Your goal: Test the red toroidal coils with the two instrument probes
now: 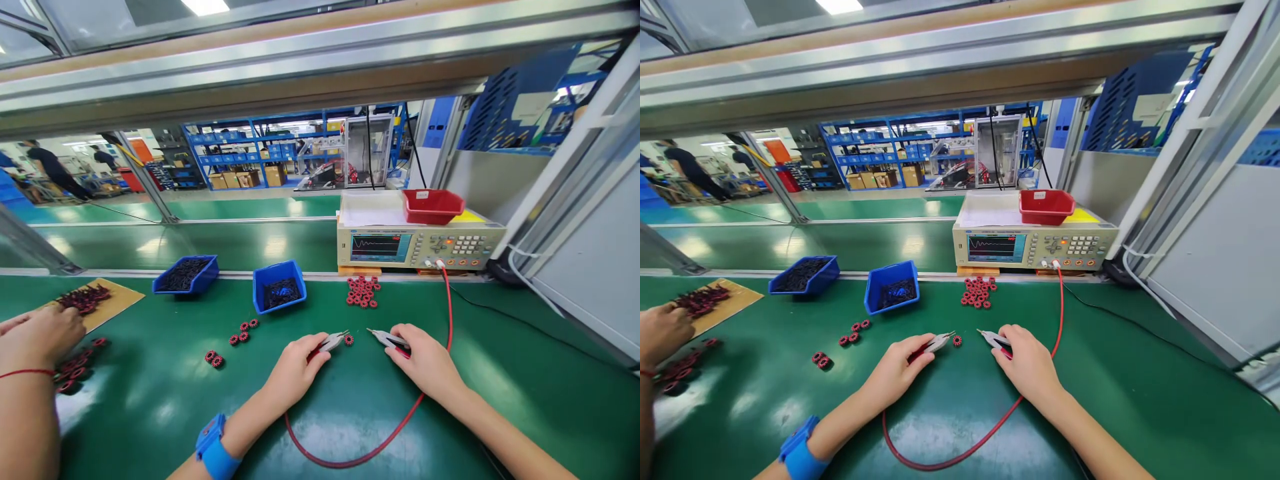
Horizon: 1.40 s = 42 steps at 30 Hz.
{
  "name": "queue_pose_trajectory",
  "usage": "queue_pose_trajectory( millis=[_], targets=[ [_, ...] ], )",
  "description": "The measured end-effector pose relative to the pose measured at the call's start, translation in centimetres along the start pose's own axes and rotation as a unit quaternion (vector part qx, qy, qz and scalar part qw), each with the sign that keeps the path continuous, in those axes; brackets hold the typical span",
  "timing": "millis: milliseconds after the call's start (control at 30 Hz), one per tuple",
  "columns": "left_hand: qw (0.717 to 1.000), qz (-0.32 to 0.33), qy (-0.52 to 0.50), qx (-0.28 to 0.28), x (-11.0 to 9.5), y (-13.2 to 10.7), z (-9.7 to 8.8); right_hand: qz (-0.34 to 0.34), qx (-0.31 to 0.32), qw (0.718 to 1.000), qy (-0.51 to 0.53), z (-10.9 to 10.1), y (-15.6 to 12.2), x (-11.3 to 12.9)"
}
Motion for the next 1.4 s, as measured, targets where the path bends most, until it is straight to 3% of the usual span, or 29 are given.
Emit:
queue_pose_trajectory(
  millis=[400,567,767,933,1400],
  targets=[
    [1.000,0.014,0.025,0.000,-0.3,0.0,0.0,-0.002,-0.004,1.000,0.007,0.1,0.1,0.1],
    [1.000,0.022,0.010,-0.005,-0.6,-0.1,-0.1,-0.002,-0.014,0.998,0.054,-0.4,0.0,0.1],
    [0.999,0.026,-0.027,0.014,-1.4,-0.1,-0.5,-0.093,0.005,0.983,0.161,-1.0,-0.7,2.2],
    [0.998,0.029,-0.037,0.033,-1.5,-0.1,-0.6,-0.118,0.039,0.984,0.130,-1.1,-1.5,3.4],
    [0.998,0.062,0.017,0.026,-1.2,-0.5,0.1,-0.078,0.086,0.986,0.119,-2.1,-1.1,1.0]
  ],
)
Point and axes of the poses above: each hand's wrist, its own y-axis towards the middle knuckle, its own z-axis out of the palm, x = y × z, the point moved 3 cm from there along y, towards the middle knuckle, and after that the axes turned 2 degrees about x, right-handed, at the moved point
